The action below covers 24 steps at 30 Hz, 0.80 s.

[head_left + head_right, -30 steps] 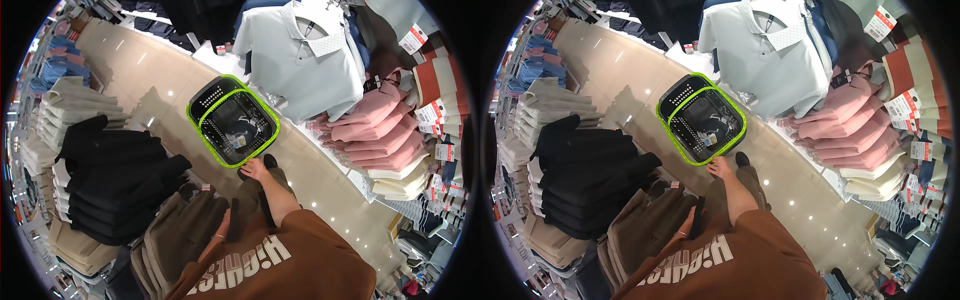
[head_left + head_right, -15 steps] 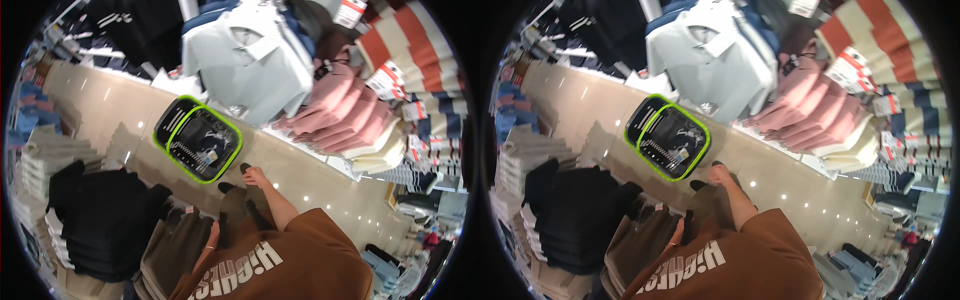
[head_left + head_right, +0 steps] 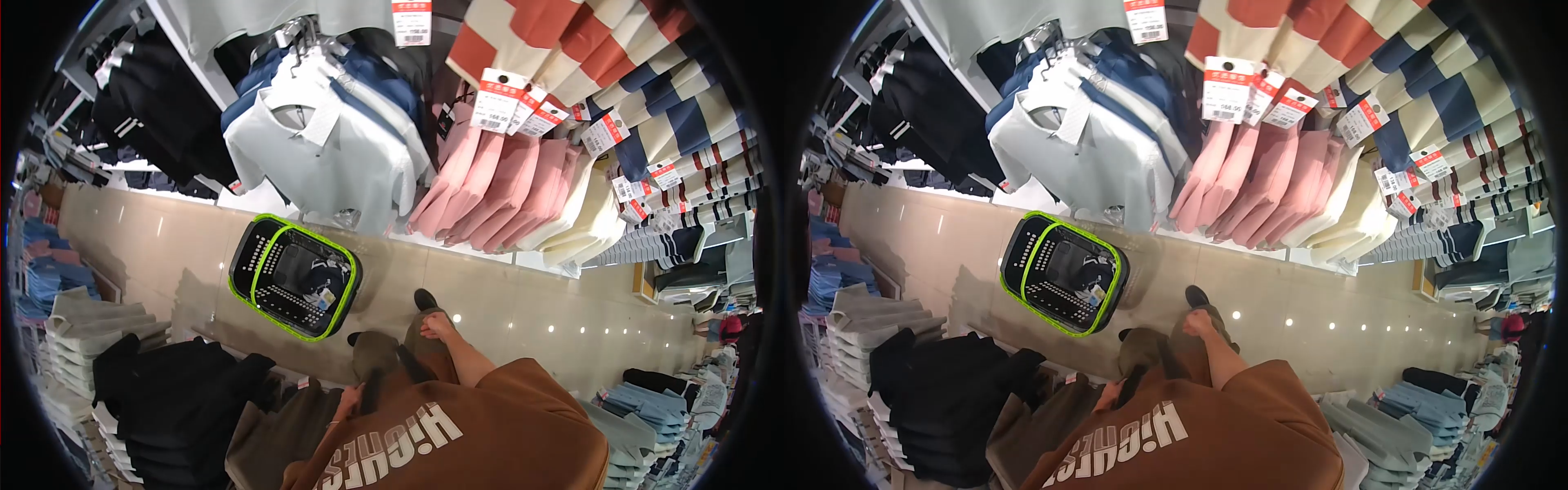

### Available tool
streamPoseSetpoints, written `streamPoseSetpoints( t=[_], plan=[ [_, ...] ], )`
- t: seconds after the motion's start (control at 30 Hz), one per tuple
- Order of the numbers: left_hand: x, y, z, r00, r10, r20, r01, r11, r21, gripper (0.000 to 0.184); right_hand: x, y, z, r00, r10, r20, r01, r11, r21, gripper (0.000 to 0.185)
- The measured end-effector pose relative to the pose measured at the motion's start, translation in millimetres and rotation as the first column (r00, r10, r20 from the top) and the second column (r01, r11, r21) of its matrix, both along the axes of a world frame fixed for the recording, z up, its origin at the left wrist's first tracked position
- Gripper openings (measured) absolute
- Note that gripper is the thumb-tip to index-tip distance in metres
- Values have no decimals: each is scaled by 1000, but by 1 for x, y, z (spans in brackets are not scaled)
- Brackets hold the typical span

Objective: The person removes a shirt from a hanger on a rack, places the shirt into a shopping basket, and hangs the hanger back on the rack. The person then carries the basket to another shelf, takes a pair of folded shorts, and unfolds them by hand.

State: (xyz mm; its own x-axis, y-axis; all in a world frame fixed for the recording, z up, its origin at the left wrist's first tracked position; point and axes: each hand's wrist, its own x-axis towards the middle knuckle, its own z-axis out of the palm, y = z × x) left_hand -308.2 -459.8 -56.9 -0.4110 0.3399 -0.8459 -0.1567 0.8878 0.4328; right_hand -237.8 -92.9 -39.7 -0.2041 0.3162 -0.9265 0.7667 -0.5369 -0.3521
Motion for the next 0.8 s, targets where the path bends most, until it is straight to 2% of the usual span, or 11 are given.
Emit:
streamPoseSetpoints(
  t=[0.03,0.13,0.17,0.23,0.33,0.4,0.47,0.53,0.6,0.7,0.8],
  plan=[
    [-2,9,4,1000,19,-15,-18,999,41,51,-2,9,-3,999,-2,-33,1,1000,-16,24],
    [-5,42,18,983,-3,182,7,1000,-22,45,-5,45,-4,994,16,-106,-20,999,-33,24],
    [-5,47,25,973,-227,40,219,964,151,42,-10,59,7,992,40,-122,-43,999,-23,24],
    [-6,57,41,769,-546,-332,639,680,360,36,-21,92,29,976,140,-169,-144,990,-10,24],
    [10,70,81,882,-148,-448,405,725,558,32,-32,142,73,880,366,-303,-373,927,38,24],
    [8,97,142,936,-206,-285,338,752,566,33,-37,171,131,734,511,-447,-514,848,128,23],
    [4,124,188,960,-233,-158,281,781,558,34,-40,187,213,617,532,-580,-462,841,280,19],
    [11,135,190,960,-247,-132,279,793,542,35,-36,206,252,516,703,-489,-314,686,656,16],
    [22,137,178,960,-240,-144,279,802,527,35,-36,210,337,654,622,-431,13,560,828,22],
    [40,137,150,961,-228,-159,277,819,503,36,-47,227,361,831,415,-370,318,191,929,32],
    [59,132,98,961,-221,-165,273,851,448,37,-67,255,344,913,361,-191,249,-121,961,53]
  ],
)
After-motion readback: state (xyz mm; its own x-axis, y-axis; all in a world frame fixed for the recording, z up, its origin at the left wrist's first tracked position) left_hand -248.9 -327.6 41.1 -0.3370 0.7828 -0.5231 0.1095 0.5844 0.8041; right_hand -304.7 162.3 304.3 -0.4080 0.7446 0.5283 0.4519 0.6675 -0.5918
